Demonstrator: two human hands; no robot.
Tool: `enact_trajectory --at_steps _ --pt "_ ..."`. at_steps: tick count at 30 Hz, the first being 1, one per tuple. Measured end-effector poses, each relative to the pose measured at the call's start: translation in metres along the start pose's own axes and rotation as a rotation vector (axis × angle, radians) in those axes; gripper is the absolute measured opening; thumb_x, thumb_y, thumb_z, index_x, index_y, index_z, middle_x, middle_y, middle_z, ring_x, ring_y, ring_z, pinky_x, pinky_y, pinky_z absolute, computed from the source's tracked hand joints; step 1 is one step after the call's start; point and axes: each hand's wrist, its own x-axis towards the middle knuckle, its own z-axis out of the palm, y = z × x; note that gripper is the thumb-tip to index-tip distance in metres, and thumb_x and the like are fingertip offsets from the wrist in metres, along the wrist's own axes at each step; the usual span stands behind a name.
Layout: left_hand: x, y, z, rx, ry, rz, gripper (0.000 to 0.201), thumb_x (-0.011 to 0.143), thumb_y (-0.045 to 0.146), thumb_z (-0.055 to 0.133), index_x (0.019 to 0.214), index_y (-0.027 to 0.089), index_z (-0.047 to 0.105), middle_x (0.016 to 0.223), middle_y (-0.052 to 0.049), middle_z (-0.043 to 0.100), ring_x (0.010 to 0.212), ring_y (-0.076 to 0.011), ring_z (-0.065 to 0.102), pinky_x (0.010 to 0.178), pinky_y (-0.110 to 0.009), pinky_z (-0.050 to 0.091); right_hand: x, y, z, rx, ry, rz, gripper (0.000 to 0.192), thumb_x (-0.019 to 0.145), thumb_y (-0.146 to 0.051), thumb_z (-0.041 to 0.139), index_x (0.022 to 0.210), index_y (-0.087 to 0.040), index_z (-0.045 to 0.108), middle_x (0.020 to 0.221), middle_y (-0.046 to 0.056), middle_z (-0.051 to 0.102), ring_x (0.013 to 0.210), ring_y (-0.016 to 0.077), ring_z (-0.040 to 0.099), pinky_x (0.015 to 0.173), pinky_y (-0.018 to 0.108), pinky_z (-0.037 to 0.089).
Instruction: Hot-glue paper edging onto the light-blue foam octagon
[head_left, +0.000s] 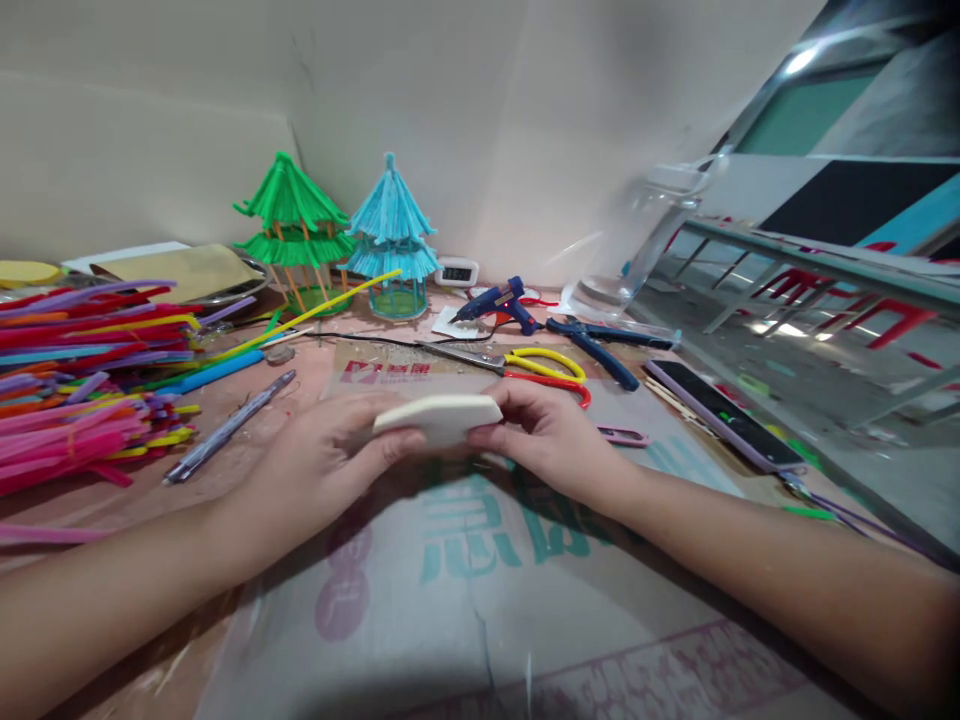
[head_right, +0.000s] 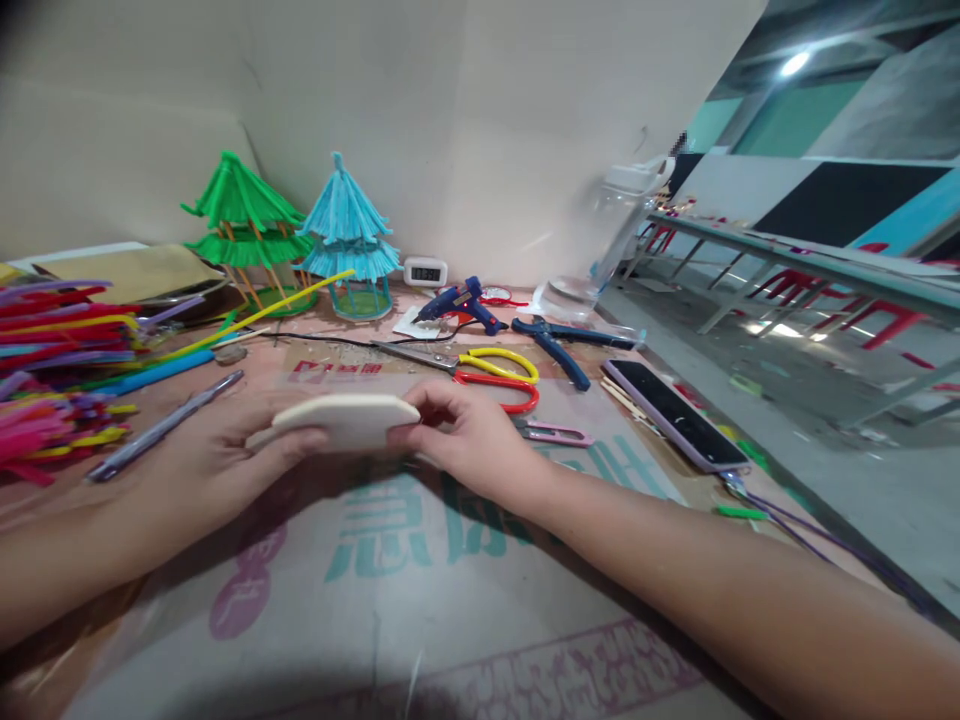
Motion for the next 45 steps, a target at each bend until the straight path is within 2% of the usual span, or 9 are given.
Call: enact_trajectory --at_steps 5,11,14,18,22,29,35,39,45 --pt "-0.001 -0.024 -0.003 0.238 -0.03 0.35 0.035 0.097 0.018 0.046 0.124 0.025 0.067 0.12 -0.004 0.074 0.11 -0.0197 0.069 0.099 -0.036 0.054 0.005 0.011 -0.012 -0.366 0.047 -0.306 0.028 0.083 -0.004 0.055 0.098 -0.021 0.073 0.108 0.006 0.074 0.104 0.0194 0.068 0.096 0.039 0.051" --pt "-0.002 -0.024 -0.009 0.452 -0.349 0.53 0.067 0.082 0.07 0.061 0.128 0.021 0.065 0.134 -0.012 0.065 0.122 -0.0305 0.062 0.108 -0.046 0.046 0.004 0.018 -0.018 -0.671 -0.143 -0.494 0.047 0.079 0.004 0.045 0.106 -0.019 0.075 0.119 0.008 0.073 0.119 0.0223 0.063 0.102 0.044 0.052" --pt "-0.001 -0.023 -0.011 0.446 -0.282 0.474 0.034 0.099 0.046 0.049 0.111 0.021 0.069 0.115 -0.008 0.074 0.107 -0.0246 0.068 0.096 -0.039 0.051 -0.001 0.014 -0.014 -0.701 -0.247 -0.538 0.044 0.082 0.001 0.048 0.114 -0.018 0.073 0.124 0.007 0.072 0.125 0.0211 0.061 0.111 0.042 0.045" --pt "0.004 -0.031 -0.012 0.46 0.006 0.183 0.025 0.101 0.023 0.038 0.101 0.02 0.063 0.084 -0.003 0.07 0.075 -0.0189 0.064 0.068 -0.03 0.048 -0.004 0.011 -0.012 -0.693 -0.288 -0.539 0.043 0.084 0.001 0.048 0.116 -0.015 0.071 0.125 0.008 0.072 0.122 0.0177 0.063 0.113 0.036 0.043" --pt "0.008 -0.034 -0.011 0.448 0.122 0.228 0.025 0.094 0.012 0.042 0.11 0.02 0.06 0.104 -0.007 0.062 0.095 -0.0217 0.059 0.081 -0.034 0.047 -0.004 0.012 -0.012 -0.667 -0.277 -0.536 0.042 0.084 0.001 0.049 0.115 -0.014 0.072 0.124 0.008 0.072 0.121 0.0185 0.063 0.111 0.036 0.045" --pt "0.004 -0.021 -0.017 0.398 -0.093 0.407 0.024 0.086 0.007 0.04 0.071 0.02 0.053 0.069 -0.001 0.056 0.073 -0.0189 0.049 0.072 -0.035 0.036 -0.002 0.015 -0.012 -0.625 -0.282 -0.491 0.045 0.082 0.001 0.049 0.117 -0.017 0.071 0.124 0.01 0.072 0.122 0.0193 0.063 0.11 0.04 0.046" --pt "0.0 -0.011 -0.012 0.414 -0.062 0.322 0.024 0.094 0.032 0.046 0.076 0.019 0.055 0.083 -0.006 0.061 0.079 -0.0211 0.054 0.073 -0.037 0.043 -0.003 0.009 -0.011 -0.687 -0.28 -0.53 0.042 0.085 -0.001 0.048 0.117 -0.017 0.07 0.124 0.011 0.072 0.121 0.0196 0.064 0.109 0.039 0.047" --pt "-0.001 -0.001 -0.004 0.492 -0.192 0.306 0.045 0.085 0.055 0.065 0.113 0.021 0.064 0.13 -0.011 0.062 0.115 -0.0311 0.057 0.096 -0.047 0.046 -0.003 0.01 -0.01 -0.756 -0.257 -0.587 0.038 0.088 -0.005 0.048 0.119 -0.015 0.069 0.125 0.012 0.071 0.12 0.02 0.064 0.108 0.038 0.048" --pt "-0.002 0.007 0.003 0.457 -0.311 0.168 0.05 0.085 0.049 0.066 0.123 0.018 0.062 0.132 -0.012 0.063 0.121 -0.0314 0.059 0.1 -0.046 0.05 -0.01 0.005 -0.009 -0.815 -0.265 -0.511 0.045 0.096 -0.024 0.053 0.139 -0.01 0.055 0.141 0.018 0.059 0.131 0.0257 0.056 0.113 0.045 0.043"
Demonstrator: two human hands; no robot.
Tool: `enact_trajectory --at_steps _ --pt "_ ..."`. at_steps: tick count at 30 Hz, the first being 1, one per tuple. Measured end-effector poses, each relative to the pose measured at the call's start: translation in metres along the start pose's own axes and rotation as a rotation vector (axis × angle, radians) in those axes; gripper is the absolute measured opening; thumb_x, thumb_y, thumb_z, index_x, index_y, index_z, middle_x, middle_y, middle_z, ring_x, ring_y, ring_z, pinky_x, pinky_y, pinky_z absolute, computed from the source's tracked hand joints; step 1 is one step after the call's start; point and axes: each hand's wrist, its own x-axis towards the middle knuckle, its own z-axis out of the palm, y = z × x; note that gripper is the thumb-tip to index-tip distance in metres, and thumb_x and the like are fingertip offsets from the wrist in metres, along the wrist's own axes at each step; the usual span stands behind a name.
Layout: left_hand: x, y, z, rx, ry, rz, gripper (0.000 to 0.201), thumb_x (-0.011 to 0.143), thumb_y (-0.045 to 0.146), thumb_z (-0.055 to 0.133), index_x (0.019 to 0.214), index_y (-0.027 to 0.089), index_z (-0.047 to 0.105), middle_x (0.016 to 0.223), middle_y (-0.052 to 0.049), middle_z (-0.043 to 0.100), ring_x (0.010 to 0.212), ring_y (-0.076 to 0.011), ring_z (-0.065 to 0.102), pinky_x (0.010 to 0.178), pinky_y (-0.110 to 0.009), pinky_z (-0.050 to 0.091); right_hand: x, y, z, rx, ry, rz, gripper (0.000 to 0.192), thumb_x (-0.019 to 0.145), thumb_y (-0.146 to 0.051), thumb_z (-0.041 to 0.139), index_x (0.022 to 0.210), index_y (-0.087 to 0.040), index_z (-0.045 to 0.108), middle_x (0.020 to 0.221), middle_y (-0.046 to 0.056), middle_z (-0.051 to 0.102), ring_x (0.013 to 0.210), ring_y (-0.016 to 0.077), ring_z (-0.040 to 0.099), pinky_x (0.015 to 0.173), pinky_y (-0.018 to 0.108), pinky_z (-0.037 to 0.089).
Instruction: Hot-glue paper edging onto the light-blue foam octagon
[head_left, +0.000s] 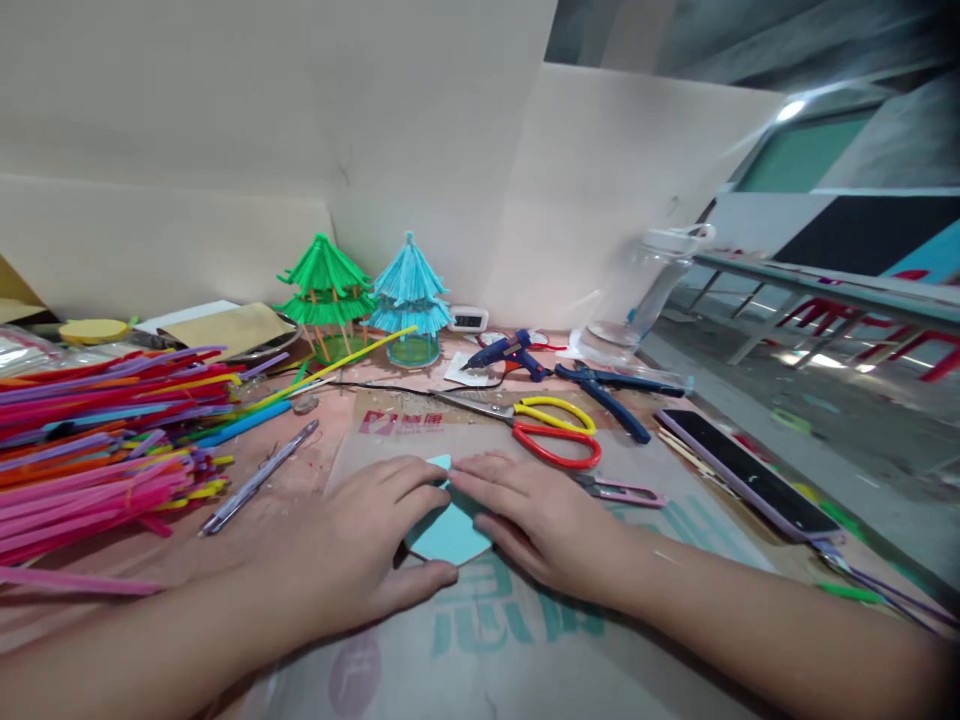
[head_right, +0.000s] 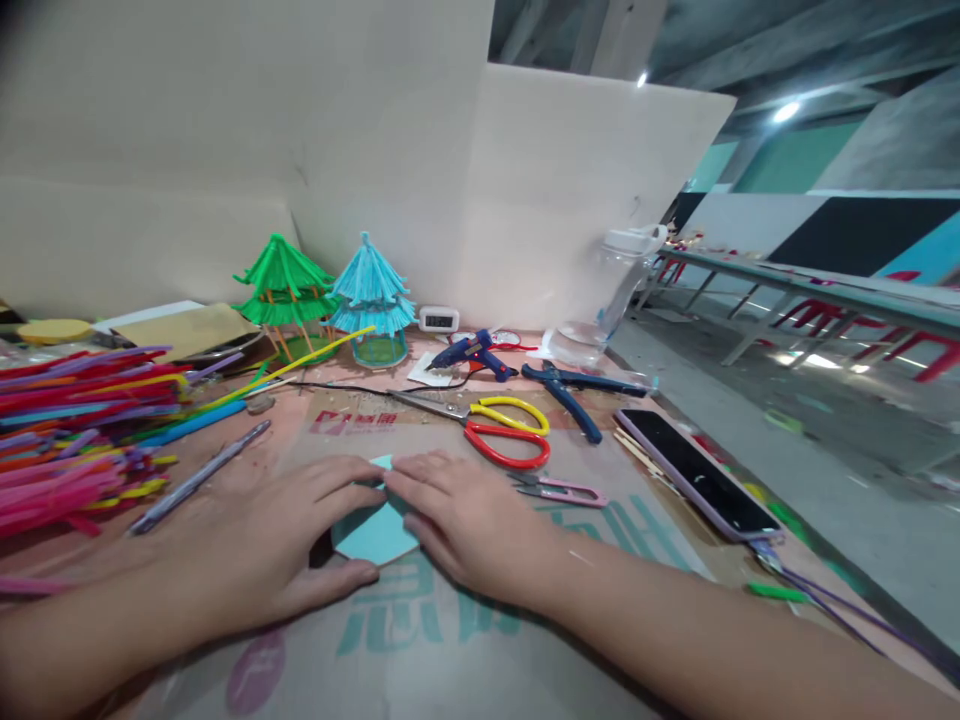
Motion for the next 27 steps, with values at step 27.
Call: enact_trajectory --at_steps 27 --pt "-0.003 -0.002 0.008 -0.509 0.365 -0.3 0.069 0.087 0.03 0.066 0.148 0.028 0.033 0.132 -0.009 0.059 0.112 -0.0242 0.064 0.093 -0.042 0.056 0.012 0.012 0.009 1.007 0.265 0.463 0.062 0.079 -0.056 0.073 0.127 -0.019 0.056 0.111 0.011 0.071 0.103 0.0227 0.068 0.093 0.041 0.054"
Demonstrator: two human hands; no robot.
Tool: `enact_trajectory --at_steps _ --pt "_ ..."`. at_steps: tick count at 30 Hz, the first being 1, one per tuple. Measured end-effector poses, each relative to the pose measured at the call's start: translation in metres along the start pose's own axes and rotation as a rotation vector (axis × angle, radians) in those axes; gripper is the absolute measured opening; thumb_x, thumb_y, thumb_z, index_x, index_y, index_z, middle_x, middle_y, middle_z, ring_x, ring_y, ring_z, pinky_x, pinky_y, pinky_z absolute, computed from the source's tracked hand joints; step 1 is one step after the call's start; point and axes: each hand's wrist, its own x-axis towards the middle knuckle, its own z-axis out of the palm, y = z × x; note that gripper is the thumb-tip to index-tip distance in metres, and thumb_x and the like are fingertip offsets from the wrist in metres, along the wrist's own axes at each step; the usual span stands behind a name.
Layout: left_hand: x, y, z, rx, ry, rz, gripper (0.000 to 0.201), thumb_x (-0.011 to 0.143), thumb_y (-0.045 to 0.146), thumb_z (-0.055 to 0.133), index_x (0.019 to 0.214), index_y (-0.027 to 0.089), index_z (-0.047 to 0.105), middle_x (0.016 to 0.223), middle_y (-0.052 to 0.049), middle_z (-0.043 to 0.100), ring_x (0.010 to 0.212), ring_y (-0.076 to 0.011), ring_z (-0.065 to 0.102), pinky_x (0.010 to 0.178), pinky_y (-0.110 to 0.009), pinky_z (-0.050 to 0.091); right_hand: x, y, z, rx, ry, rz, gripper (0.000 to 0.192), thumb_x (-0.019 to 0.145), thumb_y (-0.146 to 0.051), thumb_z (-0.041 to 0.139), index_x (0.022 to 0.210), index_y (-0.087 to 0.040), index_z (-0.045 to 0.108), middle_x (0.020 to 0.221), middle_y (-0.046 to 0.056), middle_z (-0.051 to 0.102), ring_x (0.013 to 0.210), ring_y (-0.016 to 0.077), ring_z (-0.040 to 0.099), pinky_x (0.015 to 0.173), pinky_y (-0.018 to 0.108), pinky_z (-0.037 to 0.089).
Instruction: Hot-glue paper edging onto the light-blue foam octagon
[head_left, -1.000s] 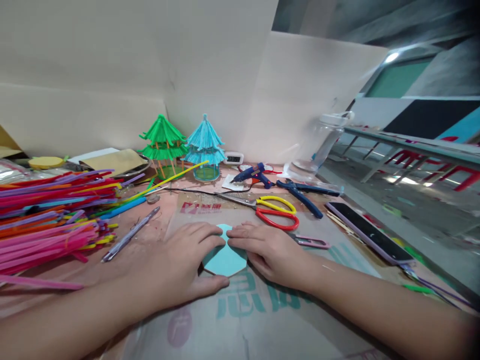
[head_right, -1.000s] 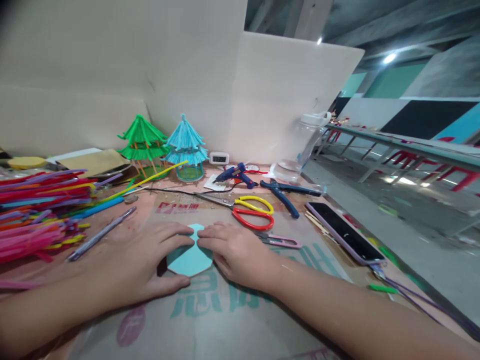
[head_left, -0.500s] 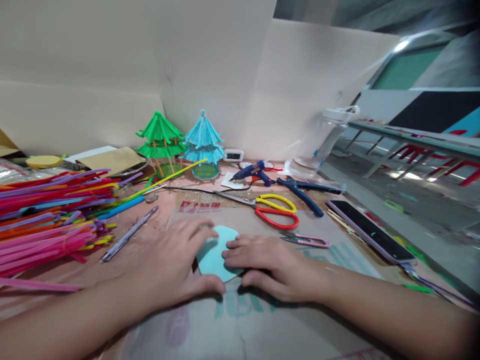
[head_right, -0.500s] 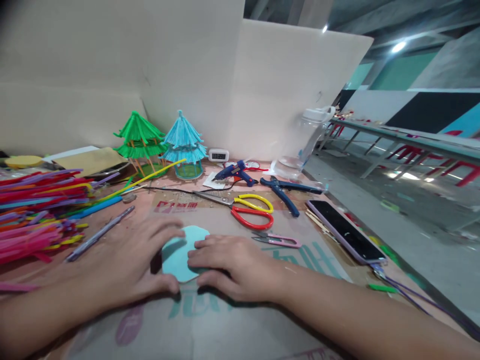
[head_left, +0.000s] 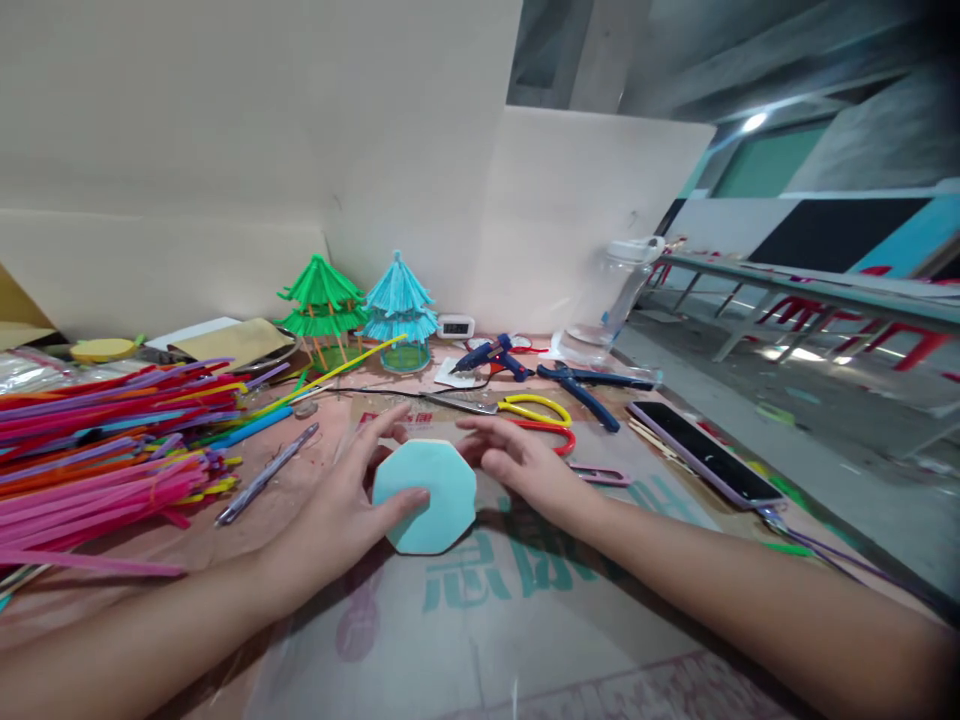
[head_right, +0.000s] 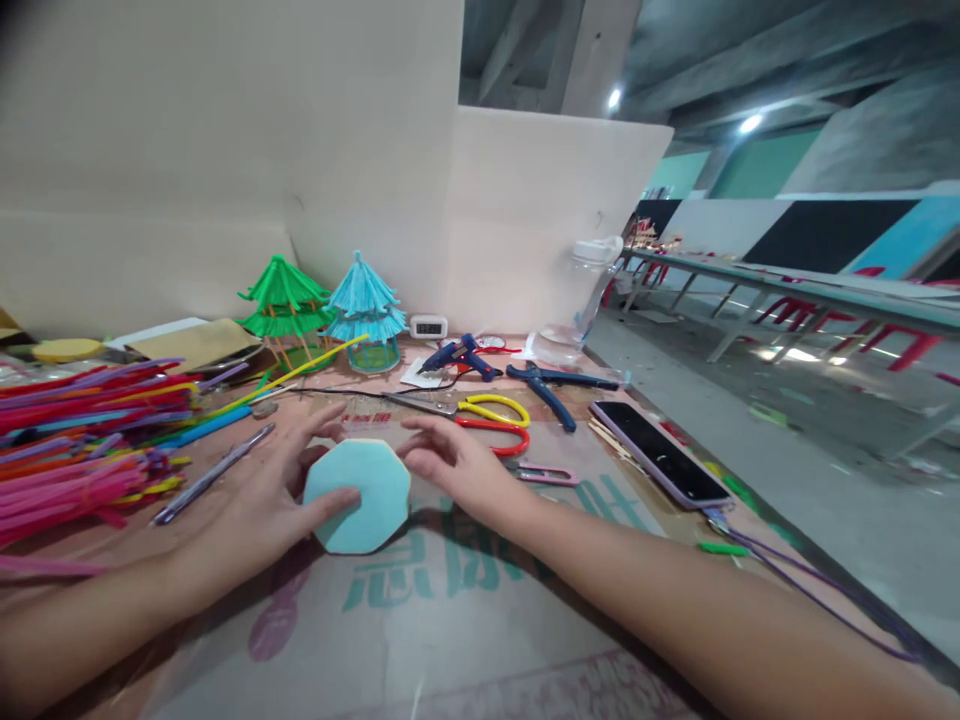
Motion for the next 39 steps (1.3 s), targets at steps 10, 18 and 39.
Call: enact_trajectory --at_steps 10,18,39 --pt "0.003 0.015 -0.004 -0.151 -0.072 -0.143 0.03 0.089 0.047 0.059 0.094 0.018 0.069 0.082 -0.005 0.073 0.073 -0.0199 0.067 0.058 -0.027 0.054 -0.011 -0.019 0.018 -0.156 -0.004 0.019 0.03 0.086 -0.047 0.066 0.089 -0.018 0.068 0.087 0.003 0.072 0.08 0.018 0.068 0.074 0.031 0.056" --pt "0.007 0.004 0.002 -0.237 -0.216 -0.169 0.044 0.092 0.054 0.049 0.067 0.018 0.057 0.055 0.003 0.054 0.048 -0.0114 0.046 0.043 -0.021 0.035 -0.006 -0.011 0.012 0.011 -0.014 0.132 0.033 0.081 -0.045 0.074 0.098 -0.019 0.064 0.086 0.001 0.07 0.08 0.0164 0.067 0.075 0.029 0.055" --pt "0.002 -0.005 -0.004 0.032 0.029 0.49 0.015 0.089 0.009 0.058 0.097 0.021 0.062 0.095 0.0 0.07 0.09 -0.01 0.066 0.081 -0.018 0.051 -0.013 -0.01 0.008 -0.595 -0.021 -0.606 0.034 0.088 -0.005 0.058 0.115 -0.023 0.07 0.108 0.007 0.077 0.104 0.0189 0.07 0.098 0.037 0.053"
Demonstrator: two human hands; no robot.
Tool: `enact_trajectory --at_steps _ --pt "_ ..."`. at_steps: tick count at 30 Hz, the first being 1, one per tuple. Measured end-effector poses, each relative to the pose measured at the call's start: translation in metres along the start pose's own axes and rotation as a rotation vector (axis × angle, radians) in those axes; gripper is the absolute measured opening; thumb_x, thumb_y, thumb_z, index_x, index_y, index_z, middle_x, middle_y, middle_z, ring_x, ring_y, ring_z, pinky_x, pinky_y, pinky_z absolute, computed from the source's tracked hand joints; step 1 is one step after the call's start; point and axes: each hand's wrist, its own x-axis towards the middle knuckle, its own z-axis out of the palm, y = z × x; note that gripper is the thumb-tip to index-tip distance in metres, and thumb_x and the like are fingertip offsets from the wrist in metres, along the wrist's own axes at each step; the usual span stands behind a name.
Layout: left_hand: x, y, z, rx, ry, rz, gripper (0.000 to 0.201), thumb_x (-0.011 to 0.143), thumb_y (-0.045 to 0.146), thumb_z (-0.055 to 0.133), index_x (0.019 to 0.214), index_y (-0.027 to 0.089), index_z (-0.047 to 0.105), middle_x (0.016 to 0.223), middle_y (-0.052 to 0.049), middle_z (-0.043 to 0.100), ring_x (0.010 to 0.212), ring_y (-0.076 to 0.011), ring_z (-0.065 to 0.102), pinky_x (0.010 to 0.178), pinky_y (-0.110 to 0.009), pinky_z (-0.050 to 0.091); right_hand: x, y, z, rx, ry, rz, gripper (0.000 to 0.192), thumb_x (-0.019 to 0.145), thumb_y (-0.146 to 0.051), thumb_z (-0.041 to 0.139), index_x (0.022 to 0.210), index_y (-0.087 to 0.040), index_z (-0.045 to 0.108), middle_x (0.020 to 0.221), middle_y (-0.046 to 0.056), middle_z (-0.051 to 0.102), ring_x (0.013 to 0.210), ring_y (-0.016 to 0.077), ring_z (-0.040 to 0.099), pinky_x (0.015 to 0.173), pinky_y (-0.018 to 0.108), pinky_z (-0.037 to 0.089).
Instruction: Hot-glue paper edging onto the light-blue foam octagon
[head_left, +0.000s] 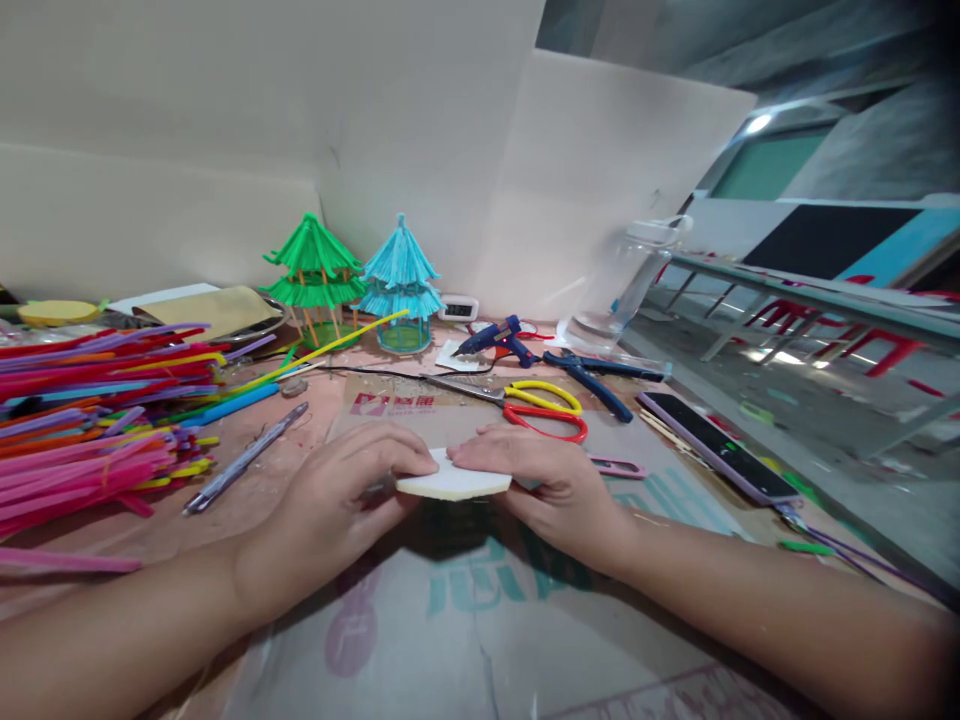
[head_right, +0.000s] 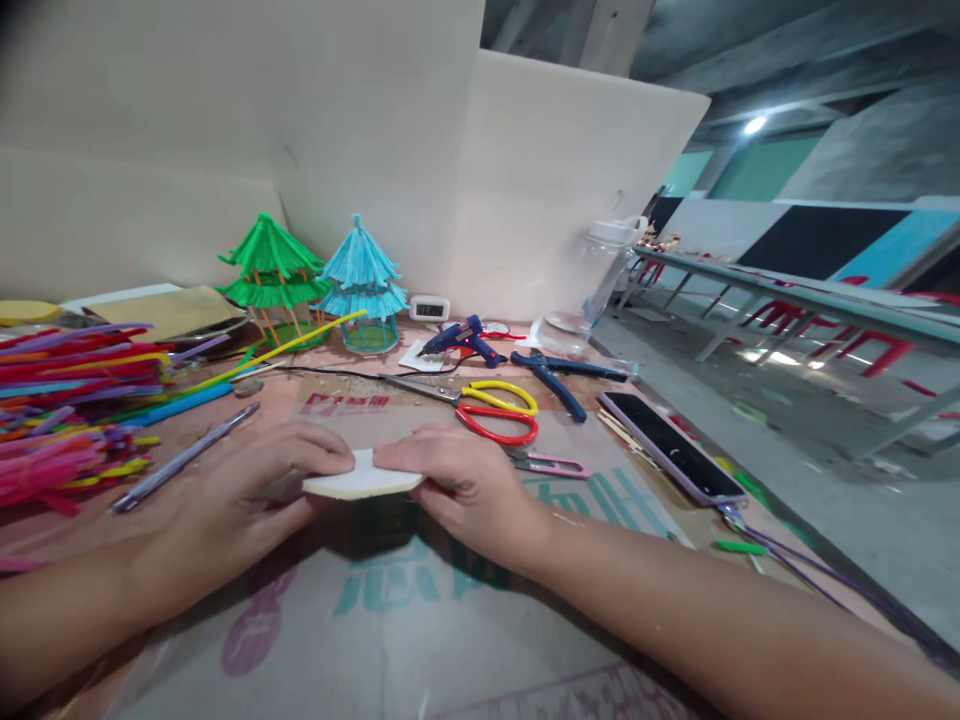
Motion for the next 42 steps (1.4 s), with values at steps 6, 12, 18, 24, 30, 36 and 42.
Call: enact_trajectory --at_steps 6,12,18,24,30,36,42 --pt "0.001 0.009 -0.001 -0.082 -0.065 -0.095 0.005 0.088 0.015 0.06 0.086 0.02 0.061 0.081 0.002 0.068 0.075 -0.0098 0.065 0.066 -0.017 0.05 0.0 -0.008 0.001 -0.011 -0.011 0.038 0.016 0.09 -0.015 0.061 0.102 -0.019 0.071 0.092 0.006 0.077 0.086 0.0172 0.07 0.089 0.033 0.054" --pt "0.004 0.017 0.0 -0.127 -0.16 -0.429 0.028 0.092 0.039 0.052 0.075 0.019 0.06 0.061 0.004 0.057 0.054 -0.0106 0.054 0.047 -0.018 0.041 0.002 -0.018 -0.003 0.047 -0.042 0.349 0.035 0.096 -0.034 0.054 0.064 -0.018 0.05 0.059 -0.004 0.043 0.053 0.0085 0.04 0.048 0.02 0.033" --pt "0.006 0.011 0.002 -0.246 -0.211 -0.573 0.037 0.092 0.049 0.049 0.07 0.019 0.054 0.059 0.005 0.049 0.052 -0.0102 0.046 0.046 -0.02 0.035 0.003 -0.013 -0.002 0.131 -0.134 0.515 0.041 0.1 -0.044 0.042 0.068 -0.019 0.047 0.065 -0.003 0.039 0.059 0.0104 0.04 0.053 0.023 0.032" --pt "0.005 0.005 0.005 -0.301 -0.227 -0.617 0.039 0.092 0.051 0.05 0.071 0.019 0.053 0.061 0.005 0.049 0.054 -0.0104 0.045 0.048 -0.02 0.034 0.003 -0.009 0.001 0.186 -0.1 0.574 0.046 0.099 -0.052 0.042 0.067 -0.019 0.045 0.066 -0.003 0.038 0.06 0.0107 0.038 0.054 0.024 0.032" --pt "0.005 -0.001 0.006 -0.313 -0.252 -0.646 0.04 0.091 0.054 0.051 0.073 0.018 0.054 0.064 0.004 0.05 0.057 -0.0109 0.047 0.05 -0.021 0.035 0.009 -0.008 0.003 0.439 -0.03 0.743 0.039 0.081 -0.054 0.07 0.083 -0.018 0.056 0.074 -0.002 0.052 0.066 0.0117 0.049 0.057 0.022 0.04" --pt "0.007 0.002 0.007 -0.335 -0.246 -0.653 0.038 0.091 0.052 0.048 0.07 0.019 0.051 0.061 0.004 0.048 0.054 -0.0109 0.044 0.047 -0.021 0.033 0.007 -0.005 0.001 0.263 -0.067 0.658 0.039 0.096 -0.05 0.05 0.074 -0.018 0.053 0.068 -0.003 0.045 0.062 0.011 0.042 0.055 0.023 0.035" --pt "0.007 0.005 0.005 -0.323 -0.235 -0.626 0.037 0.094 0.049 0.047 0.071 0.02 0.051 0.06 0.005 0.047 0.053 -0.0109 0.044 0.048 -0.021 0.036 0.006 -0.003 -0.001 0.202 -0.06 0.641 0.038 0.099 -0.047 0.046 0.077 -0.017 0.056 0.072 0.0 0.052 0.068 0.0131 0.049 0.061 0.025 0.041"
